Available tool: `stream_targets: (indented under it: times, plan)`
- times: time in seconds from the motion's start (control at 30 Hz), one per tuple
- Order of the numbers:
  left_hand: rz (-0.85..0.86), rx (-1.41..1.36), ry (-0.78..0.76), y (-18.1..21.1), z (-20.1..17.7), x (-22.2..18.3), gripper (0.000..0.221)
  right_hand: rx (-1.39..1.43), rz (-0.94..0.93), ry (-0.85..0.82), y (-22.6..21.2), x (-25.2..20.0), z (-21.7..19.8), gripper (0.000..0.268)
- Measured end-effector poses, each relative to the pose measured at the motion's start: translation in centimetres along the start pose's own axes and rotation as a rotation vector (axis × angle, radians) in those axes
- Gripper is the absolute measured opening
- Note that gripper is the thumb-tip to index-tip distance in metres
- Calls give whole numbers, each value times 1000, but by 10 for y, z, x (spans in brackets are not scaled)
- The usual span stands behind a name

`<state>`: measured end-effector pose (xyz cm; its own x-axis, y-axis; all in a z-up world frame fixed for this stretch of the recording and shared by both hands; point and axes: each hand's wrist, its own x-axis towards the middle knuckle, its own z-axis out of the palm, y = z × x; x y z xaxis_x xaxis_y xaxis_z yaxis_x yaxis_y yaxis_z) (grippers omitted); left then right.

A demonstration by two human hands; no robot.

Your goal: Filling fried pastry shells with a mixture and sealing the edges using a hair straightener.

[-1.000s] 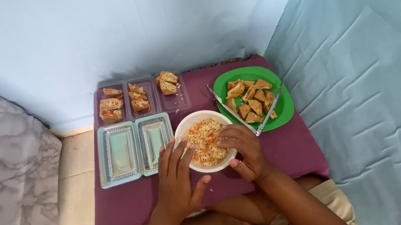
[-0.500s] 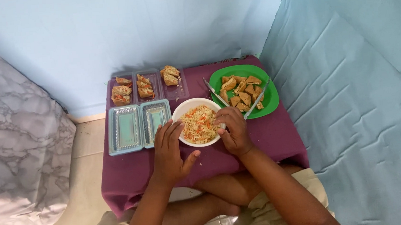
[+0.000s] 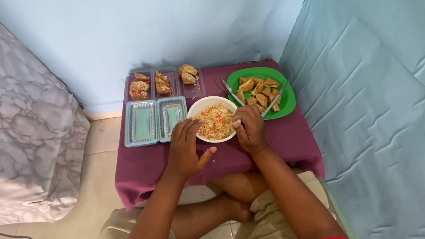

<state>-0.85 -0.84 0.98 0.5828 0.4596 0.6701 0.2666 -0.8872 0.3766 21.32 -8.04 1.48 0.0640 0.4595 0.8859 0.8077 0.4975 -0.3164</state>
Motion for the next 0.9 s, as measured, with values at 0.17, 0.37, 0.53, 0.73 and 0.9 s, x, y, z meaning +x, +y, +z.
stream_targets:
  times: [0.17, 0.37, 0.53, 0.73, 0.9]
  plan:
    - [-2, 1, -3, 3, -3, 0, 72, -3, 14, -29, 0, -3, 1, 38]
    - [5, -3, 5, 2, -2, 0, 71, -45, 15, -63, 0, -3, 2, 41]
    - [4, -1, -6, 1, -3, -1, 73, -75, 29, -77, 3, -7, 4, 41]
    - [0, -17, -6, 1, -4, 2, 70, -92, 47, -121, 3, -7, 4, 50]
    - [7, 9, 6, -5, 3, -2, 72, -100, 42, -131, 12, -13, 7, 51]
